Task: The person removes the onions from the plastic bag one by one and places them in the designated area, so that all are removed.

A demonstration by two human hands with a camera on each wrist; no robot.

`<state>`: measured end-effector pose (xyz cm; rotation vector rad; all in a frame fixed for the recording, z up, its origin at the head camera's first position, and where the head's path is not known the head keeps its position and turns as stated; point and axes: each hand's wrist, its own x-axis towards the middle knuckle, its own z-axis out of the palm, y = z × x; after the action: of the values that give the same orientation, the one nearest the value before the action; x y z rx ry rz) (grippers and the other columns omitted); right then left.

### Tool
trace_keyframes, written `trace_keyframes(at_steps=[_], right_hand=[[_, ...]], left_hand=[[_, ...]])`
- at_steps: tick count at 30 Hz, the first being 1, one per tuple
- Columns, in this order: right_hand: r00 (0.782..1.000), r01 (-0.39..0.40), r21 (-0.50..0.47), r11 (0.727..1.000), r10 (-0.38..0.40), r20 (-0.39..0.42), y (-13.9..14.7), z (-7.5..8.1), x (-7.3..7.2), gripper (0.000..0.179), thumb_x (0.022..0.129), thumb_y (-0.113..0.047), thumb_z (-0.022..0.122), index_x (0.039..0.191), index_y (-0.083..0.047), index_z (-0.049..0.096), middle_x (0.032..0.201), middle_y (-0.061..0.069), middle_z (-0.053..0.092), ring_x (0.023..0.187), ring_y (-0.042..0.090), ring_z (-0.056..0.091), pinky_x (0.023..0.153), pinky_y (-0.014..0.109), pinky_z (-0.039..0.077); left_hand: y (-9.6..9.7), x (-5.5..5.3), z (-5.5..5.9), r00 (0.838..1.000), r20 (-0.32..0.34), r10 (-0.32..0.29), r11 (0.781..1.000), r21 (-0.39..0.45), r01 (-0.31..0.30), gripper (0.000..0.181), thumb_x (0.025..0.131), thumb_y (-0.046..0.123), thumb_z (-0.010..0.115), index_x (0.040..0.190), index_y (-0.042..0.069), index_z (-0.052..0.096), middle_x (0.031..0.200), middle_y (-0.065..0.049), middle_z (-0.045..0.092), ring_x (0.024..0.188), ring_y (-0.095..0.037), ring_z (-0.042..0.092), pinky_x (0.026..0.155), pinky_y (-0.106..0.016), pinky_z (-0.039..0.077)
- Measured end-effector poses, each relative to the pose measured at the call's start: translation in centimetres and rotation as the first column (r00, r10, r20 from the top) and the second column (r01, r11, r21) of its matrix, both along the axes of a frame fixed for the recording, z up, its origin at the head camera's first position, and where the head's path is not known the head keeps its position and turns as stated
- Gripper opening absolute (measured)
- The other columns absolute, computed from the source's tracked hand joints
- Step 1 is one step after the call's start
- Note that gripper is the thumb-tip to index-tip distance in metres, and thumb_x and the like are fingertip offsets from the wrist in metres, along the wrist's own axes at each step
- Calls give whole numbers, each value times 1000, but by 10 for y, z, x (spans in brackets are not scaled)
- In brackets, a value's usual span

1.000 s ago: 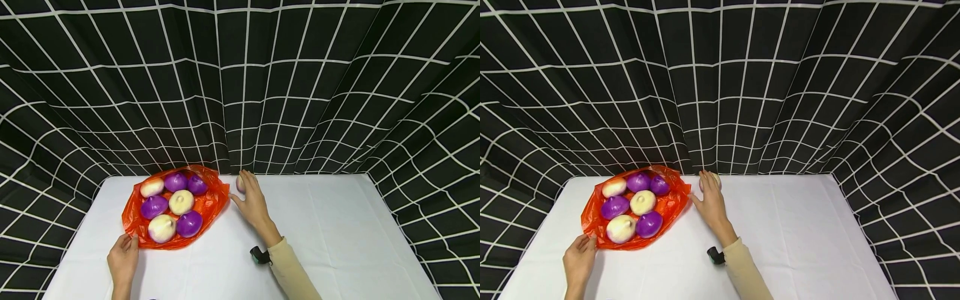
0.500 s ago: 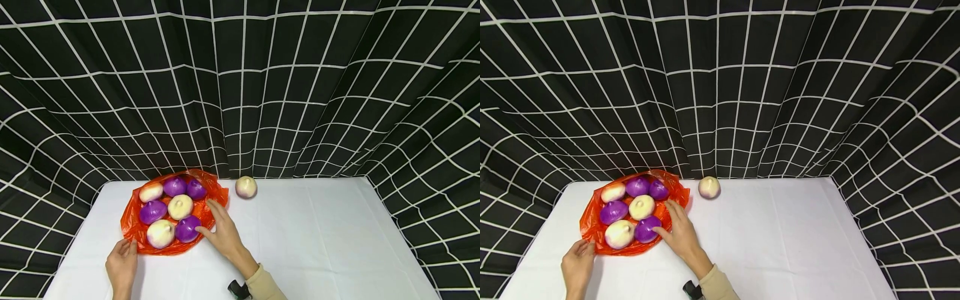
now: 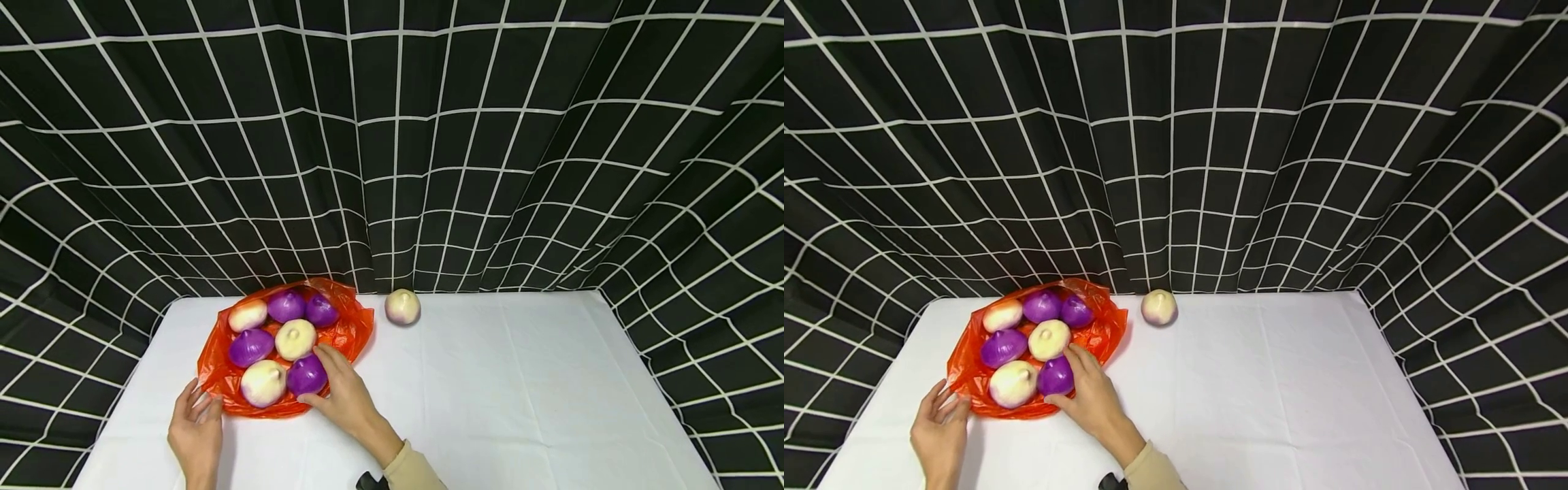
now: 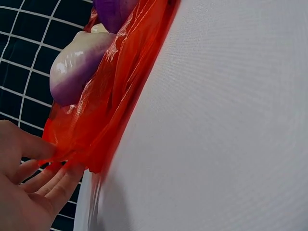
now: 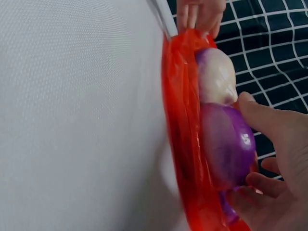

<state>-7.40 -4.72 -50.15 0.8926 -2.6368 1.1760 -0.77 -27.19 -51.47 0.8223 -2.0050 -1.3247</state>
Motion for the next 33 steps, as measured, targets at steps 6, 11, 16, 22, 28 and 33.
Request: trace_keyframes(at_steps=[6,11,16,22,28,33], right_hand=[[995,12,87,996,-4,-96,-8,-6,2,85,73,-33,87,141,0,47,141,15,49,128,25,50,101,34,45],[993,41,111,993,-28,-116,-9,-8,3,82,71,-29,88,138,0,50,139,16,51,127,26,51,99,35,46],[995,59,131,990,-47,-90,-8,-8,3,79,73,-25,87,139,-1,51,138,14,53,124,24,54,95,35,49],[992,61,103,993,-49,-116,-2,-3,2,77,71,-21,87,138,-2,52,138,13,55,123,23,56,97,34,48],[990,39,40,998,-33,-134,9,5,-2,78,71,-17,87,139,-4,51,140,11,53,125,23,54,101,33,45],[991,44,3,999,-44,-124,21,9,-8,80,69,-9,86,140,-4,50,142,10,49,130,24,49,103,35,43]], left_hand=[[1,1,-1,1000,15,-10,1000,-4,10,43,85,-8,63,128,-4,61,90,30,50,73,21,52,65,-2,43],[2,0,-2,1000,15,-12,1000,-21,13,40,86,-7,62,126,-3,62,88,30,51,73,20,52,66,-2,43],[2,-1,-2,1000,7,-17,999,-35,17,40,85,-8,61,125,-4,63,86,31,51,73,20,52,65,-2,43],[1,0,-1,1000,26,-17,999,-38,18,39,85,-8,62,124,-5,63,85,35,50,72,16,55,63,-3,44],[0,0,0,999,46,-21,999,-33,22,36,88,-4,63,123,-4,64,85,39,49,75,5,62,61,-4,45],[0,0,0,997,70,-18,1000,-18,20,36,88,-3,63,124,-3,64,86,37,49,75,7,60,62,-4,44]])
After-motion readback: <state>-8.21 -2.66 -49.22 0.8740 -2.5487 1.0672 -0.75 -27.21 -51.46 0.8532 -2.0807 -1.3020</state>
